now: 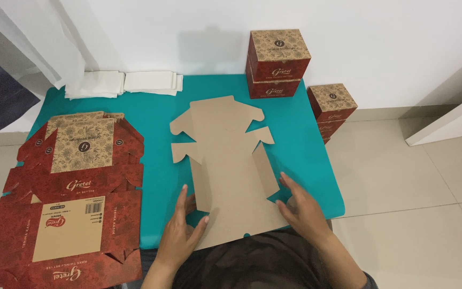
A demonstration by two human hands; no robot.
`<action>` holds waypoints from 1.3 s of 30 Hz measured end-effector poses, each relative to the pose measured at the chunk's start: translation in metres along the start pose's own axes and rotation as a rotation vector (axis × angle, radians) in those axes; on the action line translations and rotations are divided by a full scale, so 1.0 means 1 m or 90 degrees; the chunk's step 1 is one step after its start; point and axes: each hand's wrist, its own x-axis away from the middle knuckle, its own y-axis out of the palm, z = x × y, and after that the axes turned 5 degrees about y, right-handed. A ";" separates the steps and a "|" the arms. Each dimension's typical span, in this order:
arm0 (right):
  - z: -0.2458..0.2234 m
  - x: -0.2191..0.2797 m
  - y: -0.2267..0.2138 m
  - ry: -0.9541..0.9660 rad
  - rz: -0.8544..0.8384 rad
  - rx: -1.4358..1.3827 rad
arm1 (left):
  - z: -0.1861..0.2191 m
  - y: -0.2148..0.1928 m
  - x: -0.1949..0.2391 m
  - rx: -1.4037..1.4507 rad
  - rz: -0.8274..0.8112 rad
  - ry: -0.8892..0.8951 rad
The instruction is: The person folds a flat cardboard sheet into a box, inserts a white rectangular item, and closes the lid. The person repeats this process with another flat sheet, inserting another white item and closing the box.
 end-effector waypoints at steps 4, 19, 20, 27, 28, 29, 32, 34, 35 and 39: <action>0.017 0.023 -0.014 0.028 0.046 0.063 | -0.005 -0.012 0.018 0.013 -0.092 -0.066; -0.004 0.001 -0.014 -0.059 -0.029 -0.077 | -0.012 -0.023 0.002 0.031 -0.032 0.110; -0.007 -0.005 -0.012 -0.074 0.000 -0.116 | -0.008 -0.024 -0.003 0.011 -0.006 0.139; -0.024 -0.051 0.001 -0.028 0.074 -0.192 | -0.008 -0.013 -0.038 -0.011 0.193 0.240; -0.025 -0.057 0.003 -0.029 0.074 -0.192 | -0.005 -0.012 -0.042 -0.011 0.194 0.240; -0.025 -0.063 0.005 -0.003 0.068 -0.197 | -0.003 -0.010 -0.046 -0.009 0.190 0.218; -0.038 -0.077 0.003 0.040 0.040 -0.201 | 0.016 -0.009 -0.059 -0.014 0.172 0.134; -0.042 -0.083 0.002 0.061 0.018 -0.203 | 0.023 -0.007 -0.065 -0.021 0.156 0.072; -0.039 -0.085 0.004 0.079 -0.006 -0.215 | 0.022 -0.005 -0.066 -0.028 0.156 0.064; -0.041 -0.083 0.005 0.102 -0.032 -0.227 | 0.035 0.001 -0.064 -0.240 0.229 0.097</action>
